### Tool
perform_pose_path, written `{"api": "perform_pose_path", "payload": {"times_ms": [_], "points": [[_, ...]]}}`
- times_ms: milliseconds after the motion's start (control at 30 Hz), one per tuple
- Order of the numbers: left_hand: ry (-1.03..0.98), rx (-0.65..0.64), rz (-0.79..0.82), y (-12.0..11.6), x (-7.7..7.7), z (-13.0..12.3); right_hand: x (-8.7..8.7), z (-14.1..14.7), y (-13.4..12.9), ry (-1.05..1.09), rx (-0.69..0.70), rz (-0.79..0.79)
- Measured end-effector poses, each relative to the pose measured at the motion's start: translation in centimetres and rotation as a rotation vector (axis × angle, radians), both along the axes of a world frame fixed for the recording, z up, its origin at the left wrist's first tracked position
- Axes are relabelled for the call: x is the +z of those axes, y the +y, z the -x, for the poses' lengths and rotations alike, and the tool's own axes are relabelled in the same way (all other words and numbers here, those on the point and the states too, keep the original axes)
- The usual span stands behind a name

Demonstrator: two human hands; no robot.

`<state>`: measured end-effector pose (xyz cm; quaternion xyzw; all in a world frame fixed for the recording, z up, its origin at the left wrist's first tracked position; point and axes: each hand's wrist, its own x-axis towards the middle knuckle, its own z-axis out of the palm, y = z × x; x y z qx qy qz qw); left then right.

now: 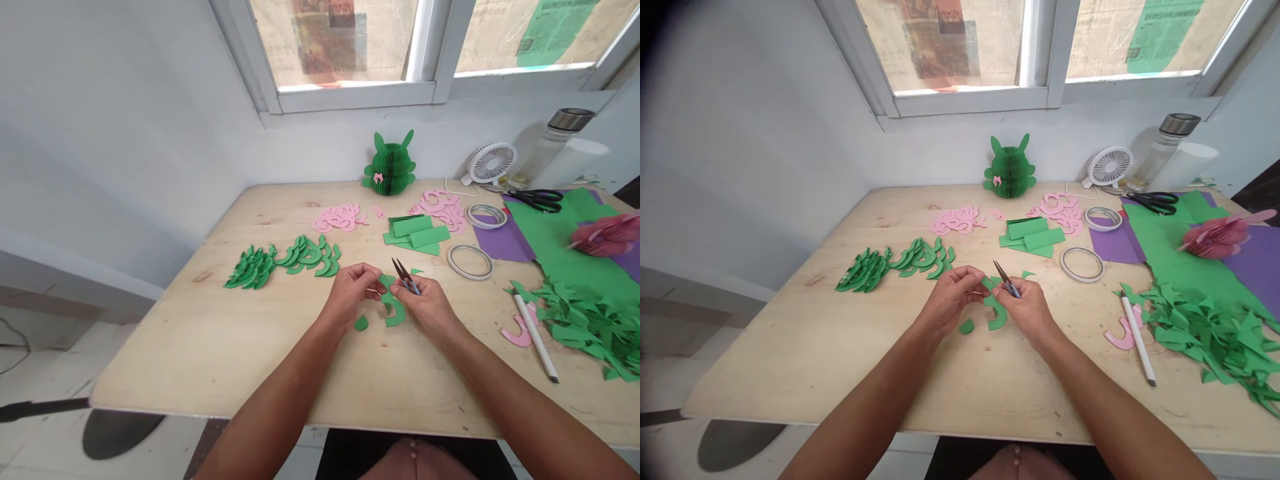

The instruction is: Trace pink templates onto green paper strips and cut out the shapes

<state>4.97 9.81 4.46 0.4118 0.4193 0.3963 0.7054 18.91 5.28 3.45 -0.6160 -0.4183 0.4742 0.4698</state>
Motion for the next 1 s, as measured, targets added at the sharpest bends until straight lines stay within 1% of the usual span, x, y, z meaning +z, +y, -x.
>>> {"api": "perform_pose_path", "payload": {"times_ms": [167, 233, 300, 367, 433, 533, 667, 867, 1000], "points": [[-0.003, -0.001, -0.006, 0.15, -0.22, 0.00, -0.37, -0.12, -0.01, 0.107, -0.002, 0.030], [-0.001, -0.009, 0.000, 0.24, -0.24, 0.03, -0.38, -0.17, 0.03, 0.138, -0.034, 0.033], [0.013, -0.045, 0.009, 0.25, -0.20, 0.07, -0.34, -0.23, 0.08, 0.157, -0.084, 0.019], [0.047, -0.113, 0.008, 0.17, -0.16, 0.09, -0.31, -0.32, 0.13, 0.171, -0.126, 0.002], [0.088, -0.173, -0.007, 0.02, -0.18, 0.08, -0.32, -0.40, 0.17, 0.187, -0.146, -0.013], [0.117, -0.204, -0.024, -0.18, -0.30, 0.03, -0.38, -0.48, 0.18, 0.221, -0.146, -0.023], [0.110, -0.204, -0.024, -0.22, -0.33, -0.03, -0.32, -0.48, 0.13, 0.244, -0.127, -0.036], [0.104, -0.164, -0.024, -0.15, -0.20, -0.05, -0.08, -0.46, 0.09, 0.320, -0.101, -0.008], [0.095, -0.114, -0.029, -0.08, -0.25, -0.03, -0.23, -0.43, 0.14, 0.257, -0.072, -0.011]]}}
